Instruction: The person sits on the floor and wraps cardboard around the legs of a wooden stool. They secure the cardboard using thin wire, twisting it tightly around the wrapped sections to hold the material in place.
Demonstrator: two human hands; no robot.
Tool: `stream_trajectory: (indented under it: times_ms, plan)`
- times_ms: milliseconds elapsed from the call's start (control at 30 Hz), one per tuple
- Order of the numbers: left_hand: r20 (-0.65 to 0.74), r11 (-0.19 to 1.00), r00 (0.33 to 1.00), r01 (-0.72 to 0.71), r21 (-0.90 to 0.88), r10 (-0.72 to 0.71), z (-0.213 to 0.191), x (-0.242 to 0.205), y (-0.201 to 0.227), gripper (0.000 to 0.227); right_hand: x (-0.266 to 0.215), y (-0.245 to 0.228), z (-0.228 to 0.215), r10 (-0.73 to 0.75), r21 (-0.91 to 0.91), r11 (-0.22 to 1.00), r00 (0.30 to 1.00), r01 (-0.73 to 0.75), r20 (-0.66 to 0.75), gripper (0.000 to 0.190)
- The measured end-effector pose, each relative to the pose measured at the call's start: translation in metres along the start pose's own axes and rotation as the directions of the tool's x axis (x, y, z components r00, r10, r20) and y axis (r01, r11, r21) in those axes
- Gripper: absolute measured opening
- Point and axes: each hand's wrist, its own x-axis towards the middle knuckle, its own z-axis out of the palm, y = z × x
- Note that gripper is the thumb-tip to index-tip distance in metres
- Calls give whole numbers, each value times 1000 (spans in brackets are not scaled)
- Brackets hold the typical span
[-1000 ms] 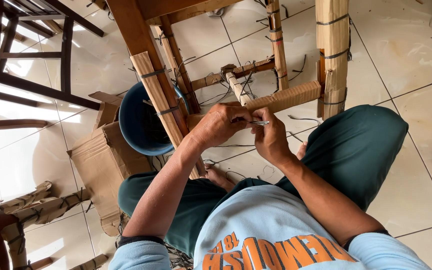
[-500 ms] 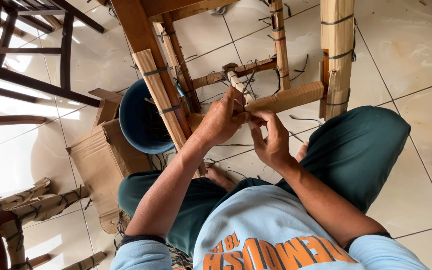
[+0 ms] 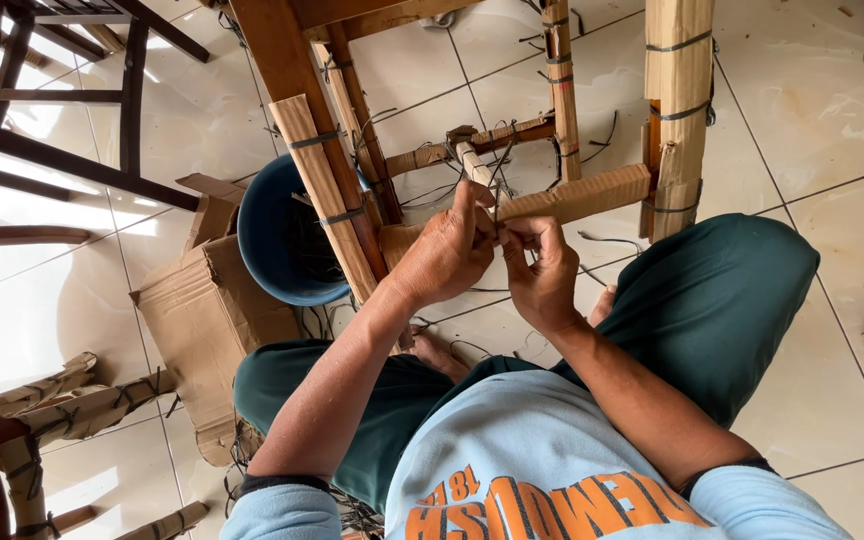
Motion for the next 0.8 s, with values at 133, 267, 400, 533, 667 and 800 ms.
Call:
stream_trajectory:
  times_ms: [133,267,400,533,667,800]
  plan:
    - [-59,999,997,-48,-1,48,4,-6,6,48,-3,3,0,-13,-56,998,1000,11,-25,12]
    - [-105,998,993,-55,0,55,8,-8,2,50,2,-5,0,-143,-165,975,989,146,32,11]
    - [-120,998,991,-55,3,55,8,-10,0,50,5,-14,-4,-244,-215,941,964,261,102,19]
    - [-134,995,987,-80,68,88,13,-15,3,52,0,0,-6,-288,-267,910,947,317,143,19]
    - [-174,971,976,-94,220,134,21,-17,-3,43,6,-8,-8,-270,-245,921,949,304,160,9]
    - [-178,920,961,-133,369,210,25,-20,-4,42,4,-7,-8,-211,-192,951,963,241,165,9]
